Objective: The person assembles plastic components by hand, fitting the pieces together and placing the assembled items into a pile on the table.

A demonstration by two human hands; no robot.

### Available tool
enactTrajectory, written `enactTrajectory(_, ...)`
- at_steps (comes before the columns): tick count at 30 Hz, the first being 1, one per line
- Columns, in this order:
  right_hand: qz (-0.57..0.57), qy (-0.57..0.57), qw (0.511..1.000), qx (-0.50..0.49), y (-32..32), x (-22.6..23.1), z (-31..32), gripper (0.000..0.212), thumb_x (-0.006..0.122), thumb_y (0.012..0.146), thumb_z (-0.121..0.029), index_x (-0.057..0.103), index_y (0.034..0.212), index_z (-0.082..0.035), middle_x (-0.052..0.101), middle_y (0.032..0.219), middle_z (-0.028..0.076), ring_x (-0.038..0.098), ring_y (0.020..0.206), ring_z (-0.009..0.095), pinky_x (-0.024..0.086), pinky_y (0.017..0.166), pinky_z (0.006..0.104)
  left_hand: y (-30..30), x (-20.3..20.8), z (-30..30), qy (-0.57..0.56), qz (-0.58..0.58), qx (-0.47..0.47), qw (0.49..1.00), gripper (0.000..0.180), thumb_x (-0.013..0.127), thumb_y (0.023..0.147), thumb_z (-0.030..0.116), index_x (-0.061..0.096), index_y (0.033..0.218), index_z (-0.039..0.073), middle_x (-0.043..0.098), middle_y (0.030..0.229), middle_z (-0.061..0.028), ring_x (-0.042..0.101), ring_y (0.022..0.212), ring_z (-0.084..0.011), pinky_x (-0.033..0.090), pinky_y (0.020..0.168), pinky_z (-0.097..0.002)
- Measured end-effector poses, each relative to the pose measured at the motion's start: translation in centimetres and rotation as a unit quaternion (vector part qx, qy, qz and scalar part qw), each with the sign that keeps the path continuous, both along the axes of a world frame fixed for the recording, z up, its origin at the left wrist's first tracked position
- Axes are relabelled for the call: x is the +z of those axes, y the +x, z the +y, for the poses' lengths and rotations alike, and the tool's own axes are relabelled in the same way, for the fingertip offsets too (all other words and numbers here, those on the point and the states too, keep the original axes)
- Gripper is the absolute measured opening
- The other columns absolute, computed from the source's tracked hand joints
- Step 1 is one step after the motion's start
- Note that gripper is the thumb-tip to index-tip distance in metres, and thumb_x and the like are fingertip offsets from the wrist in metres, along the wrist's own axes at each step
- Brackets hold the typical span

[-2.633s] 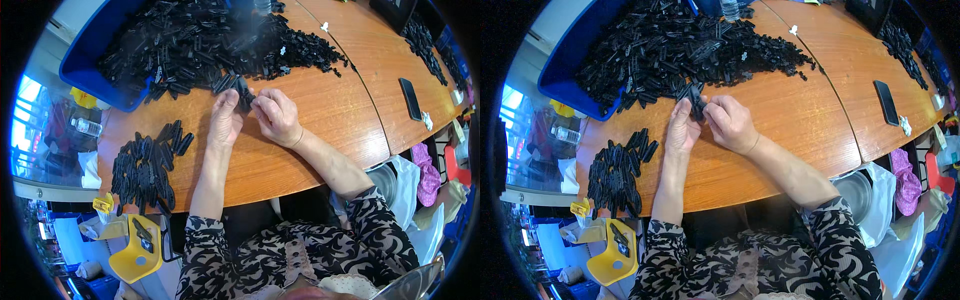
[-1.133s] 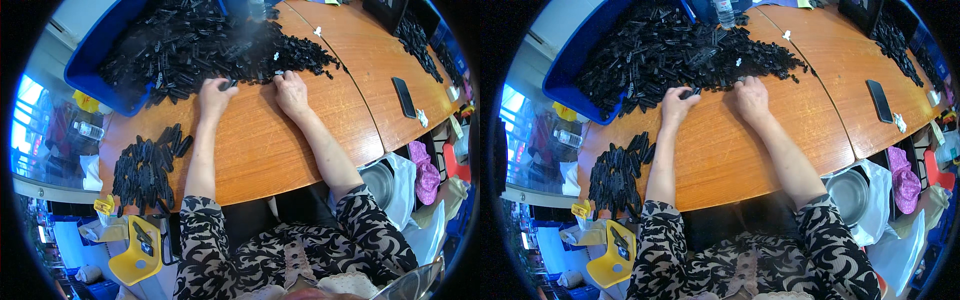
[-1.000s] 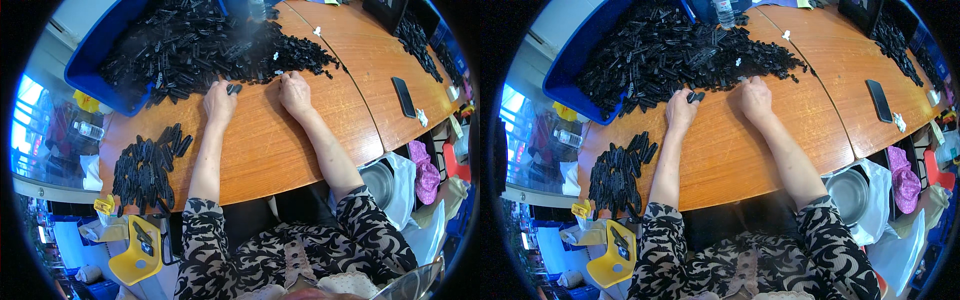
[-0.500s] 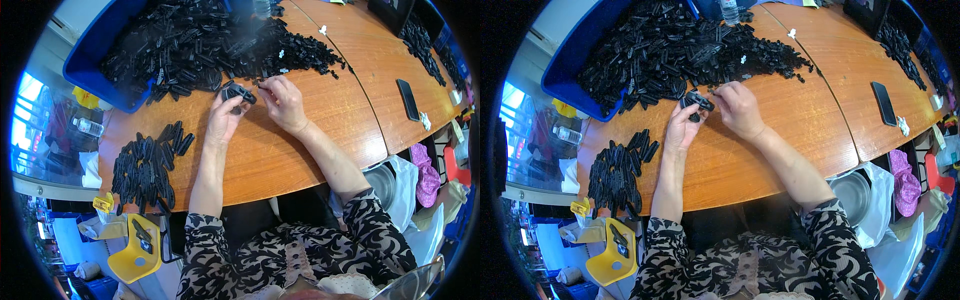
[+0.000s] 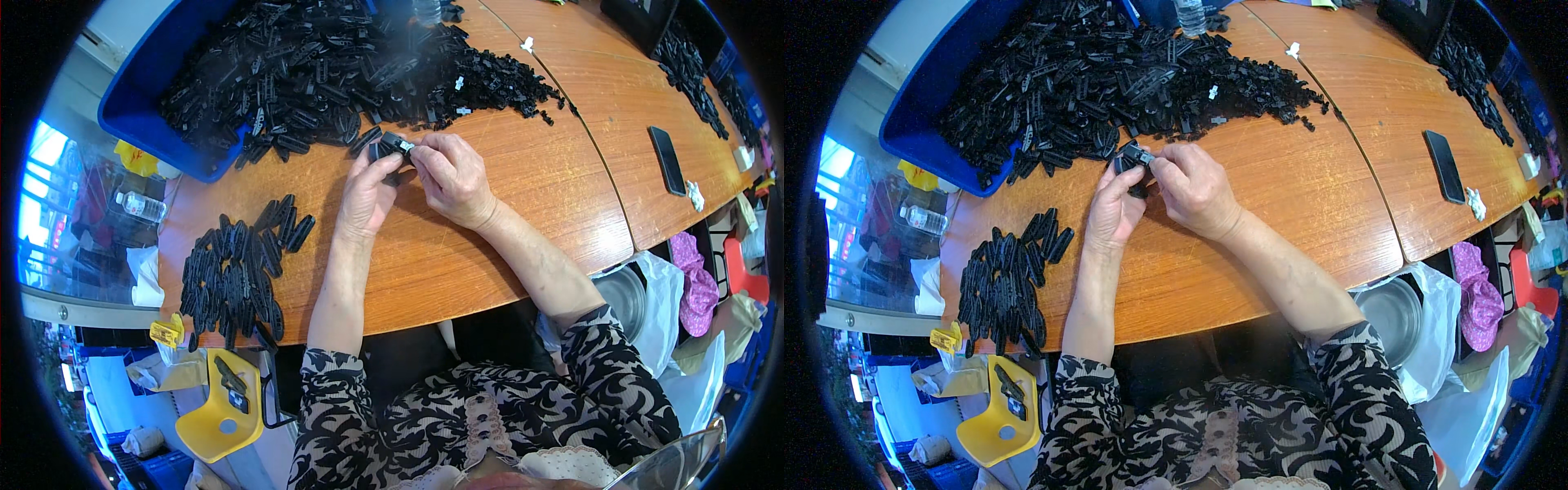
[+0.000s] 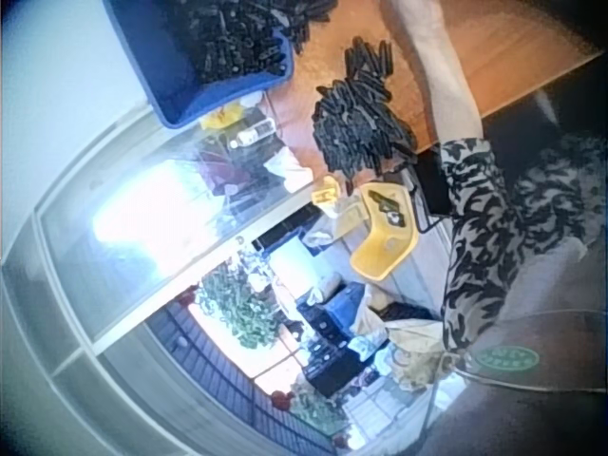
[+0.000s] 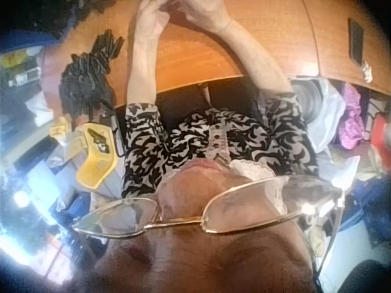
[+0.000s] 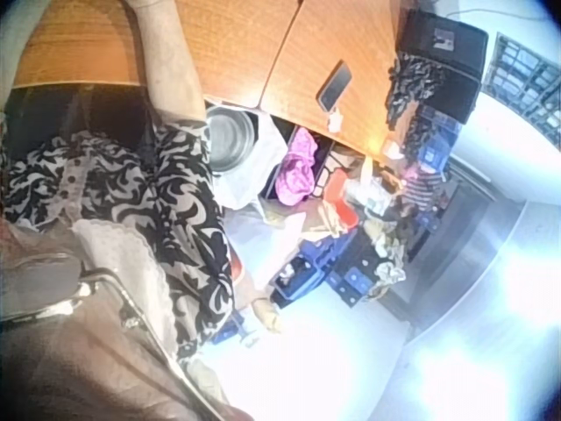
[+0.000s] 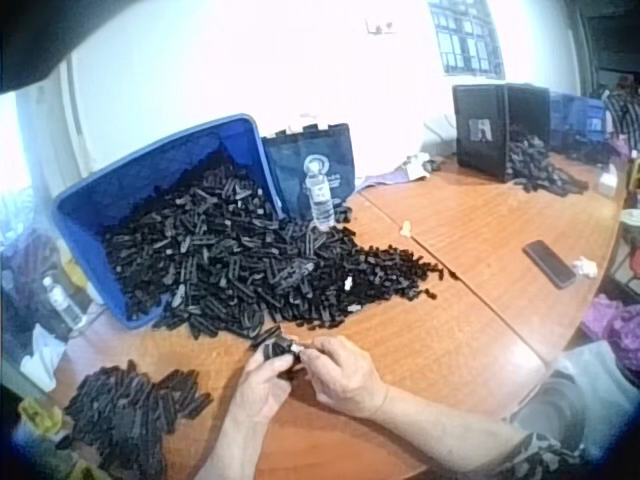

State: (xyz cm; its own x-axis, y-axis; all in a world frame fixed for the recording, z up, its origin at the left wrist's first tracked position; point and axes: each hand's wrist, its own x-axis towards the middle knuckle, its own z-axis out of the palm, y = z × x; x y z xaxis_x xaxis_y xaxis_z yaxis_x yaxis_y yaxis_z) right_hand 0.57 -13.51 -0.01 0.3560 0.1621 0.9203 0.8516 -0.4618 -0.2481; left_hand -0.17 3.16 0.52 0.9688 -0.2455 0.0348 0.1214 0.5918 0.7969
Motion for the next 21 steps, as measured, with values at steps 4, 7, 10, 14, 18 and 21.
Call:
enactTrajectory(4,0.013,-0.002,1.000,0.001,0.0,0.1,0.1,0.029,0.068,0.068,0.005,0.064,0.097,0.000,0.063,0.093,0.016,0.063,0.081,0.033,0.054,0.068,0.0401,0.3,-0.4,0.4,0.012,-0.022,0.016,1.000,0.024,0.061,0.092,0.004,0.060,0.116,0.006,0.063,0.110,-0.0032,0.058,0.106,-0.0153,0.047,0.098,-0.0352)
enactTrajectory(7,0.028,-0.028,0.999,0.019,0.2,-0.2,-0.1,0.027,0.068,0.070,0.004,0.063,0.096,0.001,0.063,0.095,0.016,0.064,0.082,0.033,0.054,0.068,0.0406,0.2,-0.3,0.1,0.013,-0.018,0.016,1.000,0.023,0.060,0.093,0.003,0.060,0.116,0.005,0.063,0.109,-0.0030,0.059,0.103,-0.0142,0.048,0.095,-0.0330)
enactTrajectory(10,0.027,-0.066,0.997,0.024,0.3,0.0,-0.5,0.025,0.067,0.073,0.000,0.064,0.098,0.000,0.063,0.098,0.014,0.063,0.085,0.032,0.055,0.069,0.0396,0.1,-0.3,0.0,0.020,0.007,0.034,0.999,0.021,0.061,0.094,0.004,0.061,0.115,0.005,0.063,0.107,-0.0022,0.059,0.099,-0.0123,0.049,0.090,-0.0299)
enactTrajectory(14,0.063,-0.155,0.985,-0.027,-0.6,0.2,0.0,0.024,0.066,0.076,-0.008,0.065,0.100,-0.002,0.061,0.099,0.011,0.061,0.090,0.028,0.055,0.069,0.0372,0.0,-0.5,0.0,0.082,-0.008,0.091,0.992,0.026,0.068,0.094,0.011,0.062,0.117,0.002,0.066,0.106,-0.0044,0.062,0.096,-0.0128,0.051,0.085,-0.0282)
enactTrajectory(18,0.049,-0.219,0.974,-0.023,-0.8,-0.6,1.8,0.028,0.064,0.079,-0.015,0.066,0.103,-0.003,0.058,0.098,0.007,0.058,0.093,0.024,0.055,0.068,0.0335,1.3,-2.7,1.6,0.118,0.031,0.204,0.971,0.017,0.071,0.093,0.011,0.065,0.107,0.004,0.067,0.096,-0.0021,0.062,0.088,-0.0119,0.050,0.079,-0.0274)
enactTrajectory(21,0.079,-0.235,0.968,-0.029,-1.0,-0.9,2.4,0.036,0.067,0.076,-0.015,0.065,0.111,-0.004,0.058,0.102,0.006,0.057,0.098,0.025,0.055,0.070,0.0351,1.4,-2.4,1.7,0.089,0.063,0.225,0.968,0.016,0.071,0.093,0.011,0.064,0.105,0.003,0.067,0.095,-0.0032,0.063,0.088,-0.0127,0.050,0.079,-0.0271)
